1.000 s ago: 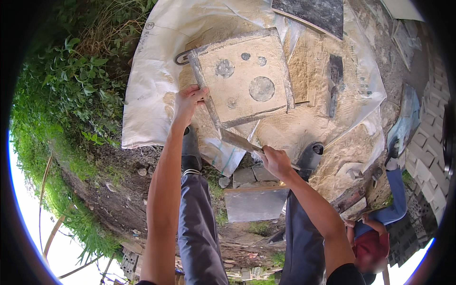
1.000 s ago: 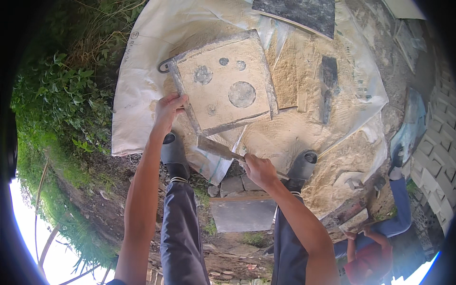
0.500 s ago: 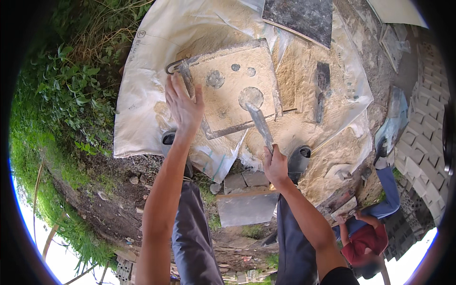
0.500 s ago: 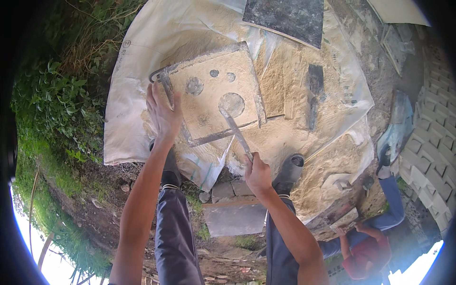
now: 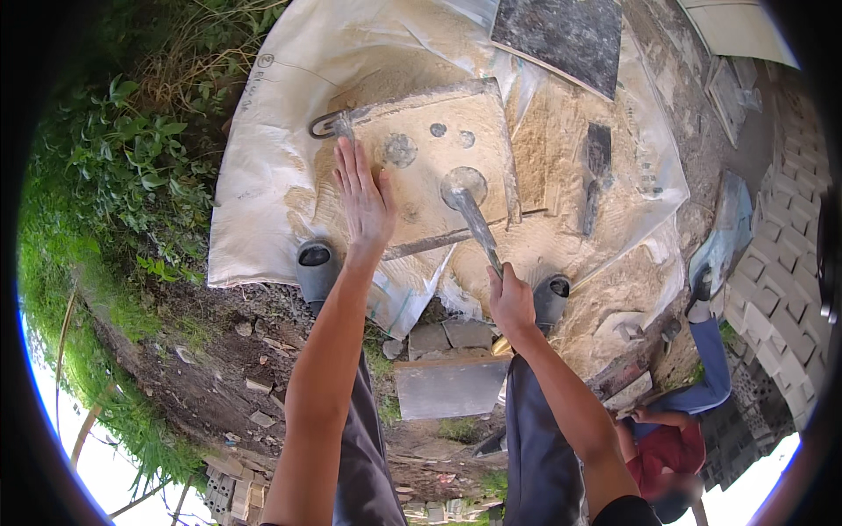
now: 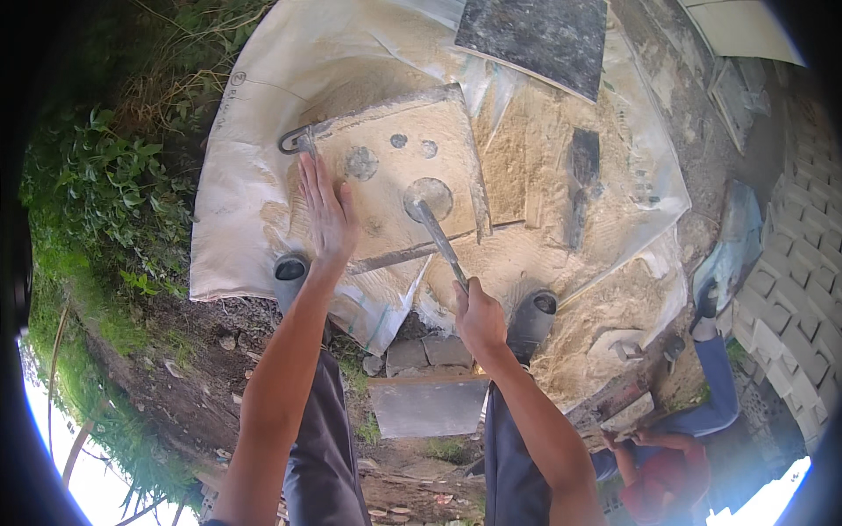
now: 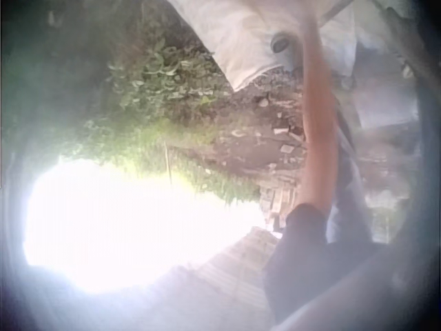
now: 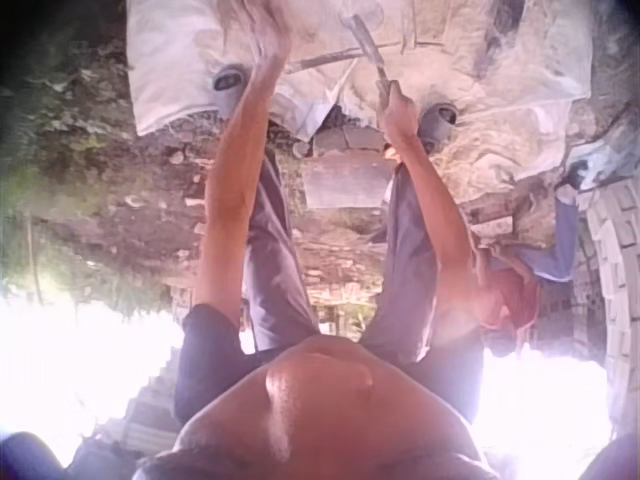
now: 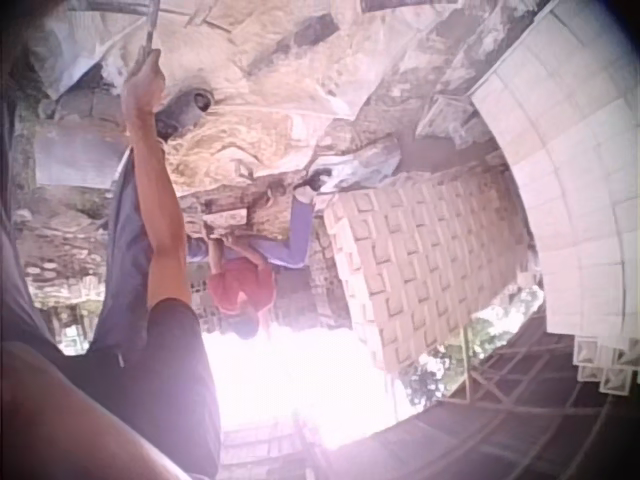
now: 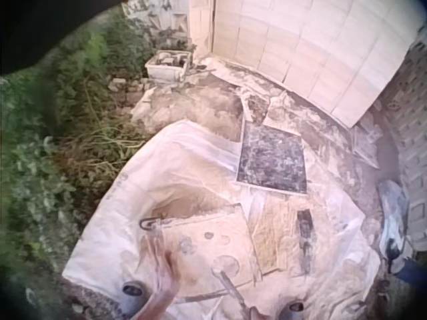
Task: The person sits on the ground and uses a metal mold to form bricks from a granular material. They fill the mold, level the surface with a straight edge, and then flip the mold to release the formed brick onto a nearby stack.
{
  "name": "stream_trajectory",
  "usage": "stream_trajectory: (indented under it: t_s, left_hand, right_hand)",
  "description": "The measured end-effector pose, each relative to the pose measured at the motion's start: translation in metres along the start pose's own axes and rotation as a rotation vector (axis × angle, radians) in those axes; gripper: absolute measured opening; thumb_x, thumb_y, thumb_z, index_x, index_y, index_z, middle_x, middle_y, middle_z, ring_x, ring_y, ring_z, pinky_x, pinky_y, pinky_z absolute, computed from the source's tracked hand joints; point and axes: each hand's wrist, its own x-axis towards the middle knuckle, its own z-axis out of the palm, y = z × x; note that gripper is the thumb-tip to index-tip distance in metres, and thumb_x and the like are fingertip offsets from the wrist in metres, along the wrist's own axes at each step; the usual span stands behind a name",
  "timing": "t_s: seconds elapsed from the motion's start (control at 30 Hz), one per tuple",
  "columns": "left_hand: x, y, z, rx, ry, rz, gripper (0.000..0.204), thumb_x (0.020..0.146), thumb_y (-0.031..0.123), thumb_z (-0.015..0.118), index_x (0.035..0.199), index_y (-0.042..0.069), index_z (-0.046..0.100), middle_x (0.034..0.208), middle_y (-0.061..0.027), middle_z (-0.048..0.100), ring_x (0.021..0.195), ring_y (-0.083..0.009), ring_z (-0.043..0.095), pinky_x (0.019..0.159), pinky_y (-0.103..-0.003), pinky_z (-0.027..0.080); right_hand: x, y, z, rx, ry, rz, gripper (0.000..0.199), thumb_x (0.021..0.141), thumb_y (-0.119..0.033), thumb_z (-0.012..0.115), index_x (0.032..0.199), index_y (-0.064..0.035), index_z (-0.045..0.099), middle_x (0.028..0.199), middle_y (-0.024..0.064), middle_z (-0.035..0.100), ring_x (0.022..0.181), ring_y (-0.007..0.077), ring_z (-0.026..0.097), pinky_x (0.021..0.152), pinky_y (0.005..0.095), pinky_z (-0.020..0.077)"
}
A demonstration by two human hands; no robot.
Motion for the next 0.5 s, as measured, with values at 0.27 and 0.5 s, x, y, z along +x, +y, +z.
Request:
stream_trajectory:
  t_s: [0.27, 0.5]
  left_hand:
    - [-0.018, -0.011, -0.027, -0.303, -0.066, -0.410, 0.059, 0.095, 0.035, 0.050, 0.138, -0.002, 0.033, 0.137, -0.0235, 0.040, 0.126, -0.0357, 0.041, 0.103, -0.042, 0.034]
    - [-0.021, -0.023, -0.027, -0.328, -0.092, -0.365, 0.051, 0.095, 0.035, 0.050, 0.130, -0.002, 0.045, 0.125, -0.0210, 0.053, 0.115, -0.0346, 0.052, 0.097, -0.041, 0.039]
  right_hand:
    - [-0.013, -0.020, 0.024, -0.008, 0.028, -0.253, 0.019, 0.091, -0.019, 0.055, 0.087, -0.0023, 0.048, 0.061, 0.0191, 0.057, 0.056, 0.0394, 0.059, 0.048, 0.0464, 0.0460]
    - [-0.018, -0.021, 0.030, -0.021, -0.009, -0.215, 0.022, 0.092, -0.022, 0.053, 0.087, -0.0019, 0.046, 0.062, 0.0191, 0.058, 0.056, 0.0402, 0.059, 0.050, 0.0474, 0.0472]
